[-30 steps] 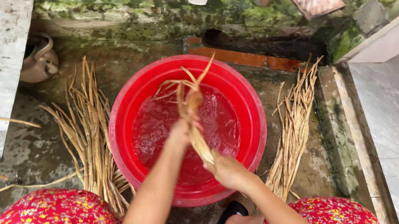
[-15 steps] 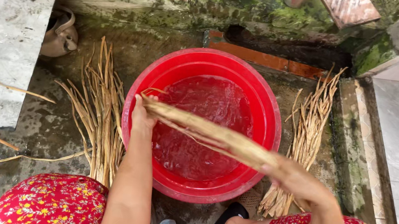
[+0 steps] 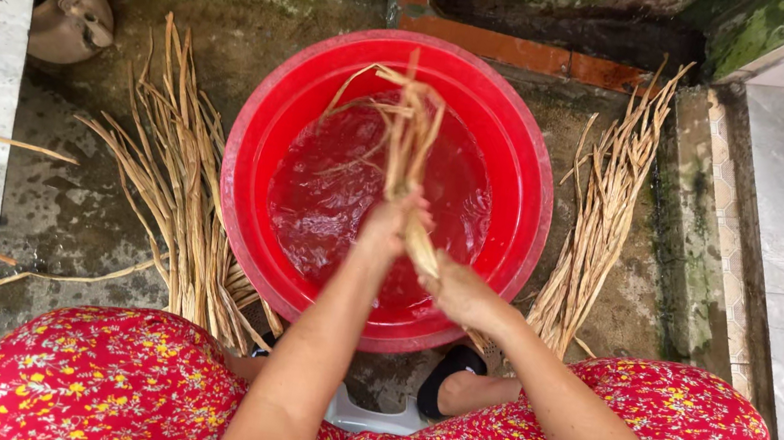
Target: The person sits on a low stool and washes bundles of dried plant stems in a red basin of water. They dip each bundle, swish and rub it in the water, squeeze the stalks, and lay the washed bundles on the wet ground beside the basin.
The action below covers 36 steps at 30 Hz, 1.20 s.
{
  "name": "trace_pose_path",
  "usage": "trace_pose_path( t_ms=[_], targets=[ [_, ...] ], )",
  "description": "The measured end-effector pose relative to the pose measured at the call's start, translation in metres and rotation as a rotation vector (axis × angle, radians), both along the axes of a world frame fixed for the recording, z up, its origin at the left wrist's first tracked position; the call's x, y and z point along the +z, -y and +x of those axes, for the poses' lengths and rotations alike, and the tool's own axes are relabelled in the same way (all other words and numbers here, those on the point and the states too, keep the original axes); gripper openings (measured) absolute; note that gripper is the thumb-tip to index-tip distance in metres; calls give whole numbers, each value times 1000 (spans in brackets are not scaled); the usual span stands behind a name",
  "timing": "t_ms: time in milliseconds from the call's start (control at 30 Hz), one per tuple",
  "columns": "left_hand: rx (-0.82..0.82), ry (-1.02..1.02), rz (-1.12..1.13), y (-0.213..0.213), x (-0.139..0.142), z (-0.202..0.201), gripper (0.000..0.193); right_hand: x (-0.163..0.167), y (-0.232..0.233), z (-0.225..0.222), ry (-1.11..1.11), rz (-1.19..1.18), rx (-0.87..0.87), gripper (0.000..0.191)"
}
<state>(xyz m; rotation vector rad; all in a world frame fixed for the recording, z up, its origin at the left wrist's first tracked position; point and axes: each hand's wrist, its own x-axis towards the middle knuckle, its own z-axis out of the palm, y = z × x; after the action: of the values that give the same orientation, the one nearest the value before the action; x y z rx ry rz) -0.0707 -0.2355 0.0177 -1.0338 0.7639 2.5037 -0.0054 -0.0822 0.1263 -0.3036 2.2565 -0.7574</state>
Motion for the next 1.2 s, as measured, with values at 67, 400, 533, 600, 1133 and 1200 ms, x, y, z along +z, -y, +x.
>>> trace_pose_path(
  t_ms=[67,400,533,600,1133,1200],
  targets=[
    [111,196,36,50,-20,-8,19,13,-2,19,177,25,-5,37],
    [440,-147,22,173,-53,1,82,91,-56,-12,380,-272,-347,31],
    [219,77,-59,108,-37,9,111,69,-47,-36,401,-715,-778,33],
    [28,65,-91,71,-24,13,121,49,-36,-45,359,-758,-779,33],
    [162,326,-264,95,-62,54,105,-183,14,16,183,-191,-54,42],
    [3,372,-270,78,-75,63,101,-183,21,17,266,-190,-244,35]
  ],
)
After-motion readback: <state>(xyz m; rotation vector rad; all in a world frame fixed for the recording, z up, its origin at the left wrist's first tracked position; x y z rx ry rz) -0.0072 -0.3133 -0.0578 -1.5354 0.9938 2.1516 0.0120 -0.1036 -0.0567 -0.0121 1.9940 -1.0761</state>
